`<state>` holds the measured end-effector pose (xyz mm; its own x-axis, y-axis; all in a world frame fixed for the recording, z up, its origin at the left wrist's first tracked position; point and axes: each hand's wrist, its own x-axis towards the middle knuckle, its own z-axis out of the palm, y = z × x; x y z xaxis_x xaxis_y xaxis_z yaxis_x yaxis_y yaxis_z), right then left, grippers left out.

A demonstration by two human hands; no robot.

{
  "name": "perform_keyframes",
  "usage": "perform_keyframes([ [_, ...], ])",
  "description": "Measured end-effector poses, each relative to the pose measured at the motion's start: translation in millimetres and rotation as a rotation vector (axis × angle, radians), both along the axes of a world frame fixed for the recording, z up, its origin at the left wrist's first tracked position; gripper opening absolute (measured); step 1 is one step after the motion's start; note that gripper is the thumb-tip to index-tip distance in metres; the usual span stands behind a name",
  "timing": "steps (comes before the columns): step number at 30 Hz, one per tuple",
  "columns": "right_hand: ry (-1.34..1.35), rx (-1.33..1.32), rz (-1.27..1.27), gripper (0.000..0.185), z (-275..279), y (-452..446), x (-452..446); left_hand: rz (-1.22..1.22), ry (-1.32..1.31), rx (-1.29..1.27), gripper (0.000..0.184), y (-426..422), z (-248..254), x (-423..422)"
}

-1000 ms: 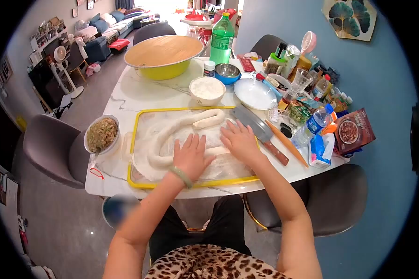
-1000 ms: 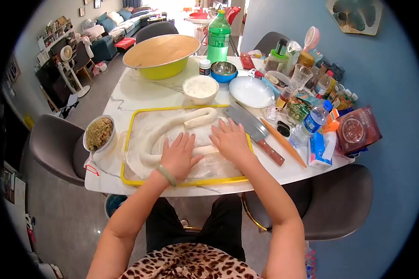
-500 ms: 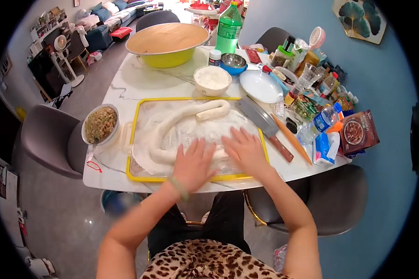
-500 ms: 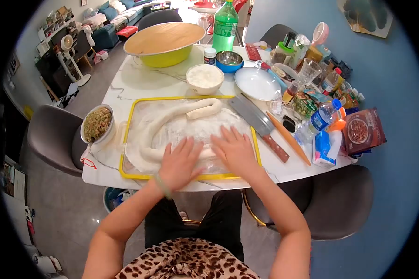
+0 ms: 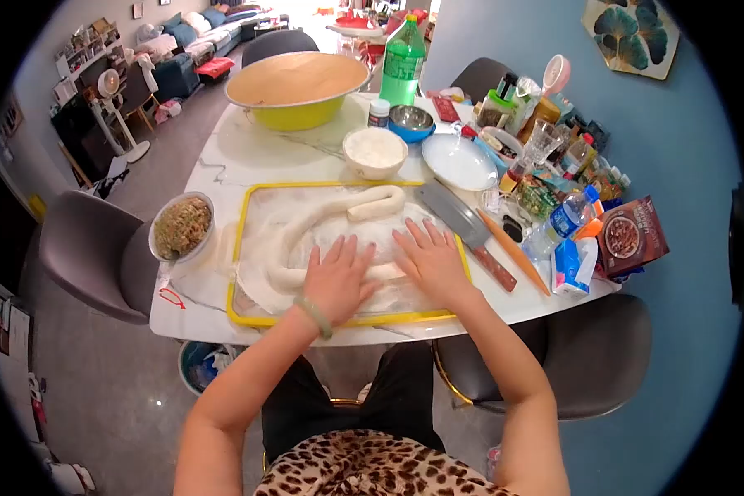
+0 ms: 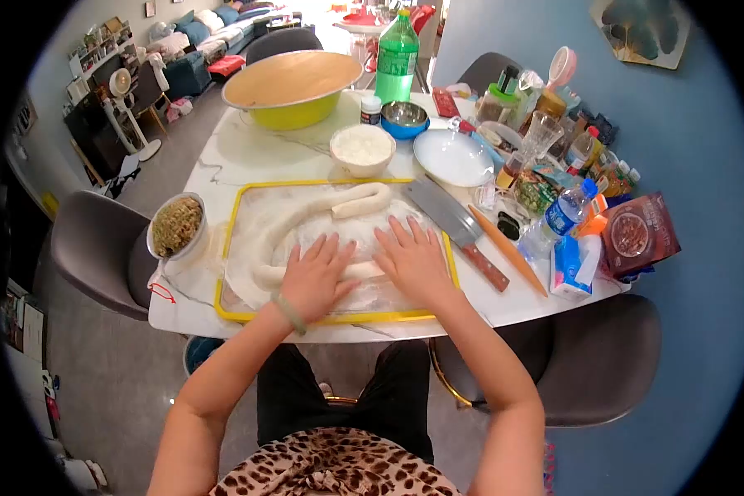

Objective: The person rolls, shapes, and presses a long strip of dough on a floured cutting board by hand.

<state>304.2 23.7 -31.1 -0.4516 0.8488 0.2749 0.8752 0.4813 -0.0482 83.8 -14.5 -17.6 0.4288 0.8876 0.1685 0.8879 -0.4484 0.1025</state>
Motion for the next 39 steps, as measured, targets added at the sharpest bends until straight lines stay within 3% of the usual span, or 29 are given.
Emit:
perform_keyframes([
  [4, -0.01, 0.016, -0.065, 0.051, 12.2, 43.4, -36.2, 0.077, -0.111, -0.06, 0.068, 30.2, 22.7, -10.6],
  [6, 0.104, 0.054, 0.062, 0.051, 8.9, 46.6, -49.9, 0.086, -0.081, -0.048, 0.067, 25.4, 22.5, -27.0],
  [13, -0.015, 0.016, 0.202, 0.048, 0.1, -20.8, -24.4, -0.095, 0.013, -0.042, 0.064, -36.8, 12.7, -57.4],
  [16, -0.034, -0.084, 0.184, 0.045, 3.3, -41.7, -18.8, -0.165, 0.046, -0.006, 0.066, -44.6, 11.8, -64.6],
  [21, 0.108, 0.107, -0.064, 0.045, -9.4, 31.1, -34.4, -0.039, -0.013, 0.057, 0.064, 20.9, 4.2, -44.3],
  [25, 0.045, 0.067, -0.003, 0.046, -15.2, 16.5, -22.0, -0.057, 0.003, -0.065, 0.064, 2.4, 6.8, -51.6],
  [27, 0.024, 0.004, 0.147, 0.046, -6.2, -23.4, -5.1, -0.104, 0.028, -0.059, 0.065, -38.7, 14.9, -61.8],
  [30, 0.089, -0.03, 0.133, 0.046, -6.4, -48.2, 4.2, -0.164, 0.051, -0.018, 0.066, -39.8, 13.9, -69.7],
  [36, 0.082, 0.075, -0.014, 0.043, -10.9, 36.3, -20.5, -0.023, 0.057, 0.032, 0.063, 22.0, 12.4, -51.8],
  [39, 0.053, 0.046, 0.007, 0.045, -16.3, 28.0, -12.0, -0.061, 0.047, 0.009, 0.064, 7.8, 12.3, -59.9],
])
